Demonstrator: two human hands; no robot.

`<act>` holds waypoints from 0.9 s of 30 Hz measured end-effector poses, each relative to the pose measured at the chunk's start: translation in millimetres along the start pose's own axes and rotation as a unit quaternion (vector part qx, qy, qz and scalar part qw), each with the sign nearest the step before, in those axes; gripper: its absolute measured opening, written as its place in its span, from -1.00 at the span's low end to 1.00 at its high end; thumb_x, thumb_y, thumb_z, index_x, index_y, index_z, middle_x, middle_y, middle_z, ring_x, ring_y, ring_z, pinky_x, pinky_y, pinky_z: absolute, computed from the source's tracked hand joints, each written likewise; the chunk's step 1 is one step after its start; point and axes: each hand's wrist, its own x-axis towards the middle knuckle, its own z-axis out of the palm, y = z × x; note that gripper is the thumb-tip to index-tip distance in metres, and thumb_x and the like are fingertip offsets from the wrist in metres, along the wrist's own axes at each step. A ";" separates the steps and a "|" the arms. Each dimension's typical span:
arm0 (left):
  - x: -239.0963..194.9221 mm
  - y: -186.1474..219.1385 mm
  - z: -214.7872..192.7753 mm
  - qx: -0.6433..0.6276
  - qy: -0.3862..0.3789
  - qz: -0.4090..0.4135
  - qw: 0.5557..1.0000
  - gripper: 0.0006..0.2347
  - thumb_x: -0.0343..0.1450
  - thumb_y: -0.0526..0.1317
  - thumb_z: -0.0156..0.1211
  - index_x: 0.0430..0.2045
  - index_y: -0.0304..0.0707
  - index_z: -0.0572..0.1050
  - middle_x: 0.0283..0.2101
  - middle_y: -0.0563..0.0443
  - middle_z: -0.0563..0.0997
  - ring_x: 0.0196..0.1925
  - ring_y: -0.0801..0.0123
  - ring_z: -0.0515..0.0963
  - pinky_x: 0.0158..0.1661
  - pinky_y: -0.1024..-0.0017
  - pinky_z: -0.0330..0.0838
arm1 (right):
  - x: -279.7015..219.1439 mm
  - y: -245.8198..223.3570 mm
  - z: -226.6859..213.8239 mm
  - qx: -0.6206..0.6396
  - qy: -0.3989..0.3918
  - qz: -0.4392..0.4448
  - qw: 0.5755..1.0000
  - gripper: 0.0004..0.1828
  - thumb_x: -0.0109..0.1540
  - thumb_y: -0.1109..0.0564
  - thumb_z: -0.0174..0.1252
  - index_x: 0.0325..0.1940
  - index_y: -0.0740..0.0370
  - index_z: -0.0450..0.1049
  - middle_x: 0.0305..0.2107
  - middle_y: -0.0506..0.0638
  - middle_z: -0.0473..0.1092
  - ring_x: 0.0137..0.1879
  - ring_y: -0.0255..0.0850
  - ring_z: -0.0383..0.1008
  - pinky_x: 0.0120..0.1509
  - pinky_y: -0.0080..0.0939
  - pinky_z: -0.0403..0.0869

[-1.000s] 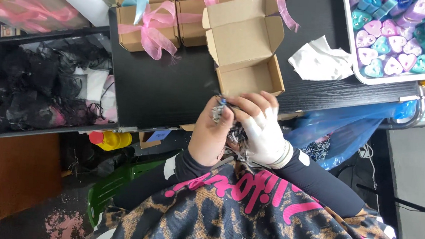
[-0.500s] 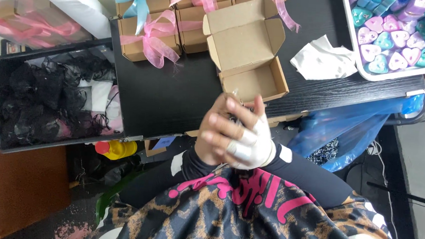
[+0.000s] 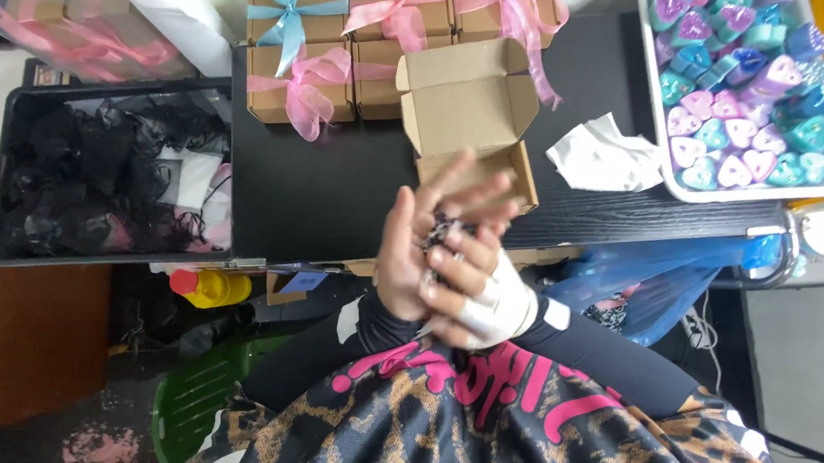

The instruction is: Packaging heart-shaped wax melts into small boxes with paper filler and tying them with pink ribbons.

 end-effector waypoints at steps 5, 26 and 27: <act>5.6 -64.0 -93.1 -0.404 -0.177 -0.287 0.850 -0.44 0.58 0.07 -0.25 0.48 -0.22 0.02 0.49 -0.08 0.22 0.32 0.24 0.47 0.19 0.16 0.41 | 30.7 1.8 -32.0 0.046 -0.044 -0.031 0.997 -0.45 0.30 -0.08 0.23 0.26 0.31 0.46 0.20 0.32 0.37 0.40 0.27 0.33 0.54 0.27 0.12; -2.3 -80.4 -62.9 -0.430 -0.038 -0.111 0.895 -0.56 0.69 0.04 -0.39 0.40 -0.17 0.23 0.28 -0.16 0.49 0.31 0.27 0.50 0.33 0.38 0.39 | 30.8 15.1 -51.3 -0.019 -0.070 0.056 0.996 -0.53 0.20 0.10 0.21 0.20 0.19 0.56 0.22 0.18 0.38 0.35 0.21 0.43 0.54 0.25 0.25; -5.3 -89.8 -67.3 -0.597 -0.035 -0.101 0.795 -0.59 0.73 -0.01 -0.39 0.37 -0.21 0.30 0.23 -0.09 0.53 0.26 0.33 0.53 0.32 0.42 0.40 | 41.6 21.1 -58.4 -0.066 -0.068 0.069 0.993 -0.54 0.19 0.11 0.23 0.19 0.18 0.58 0.20 0.12 0.40 0.34 0.16 0.44 0.55 0.25 0.23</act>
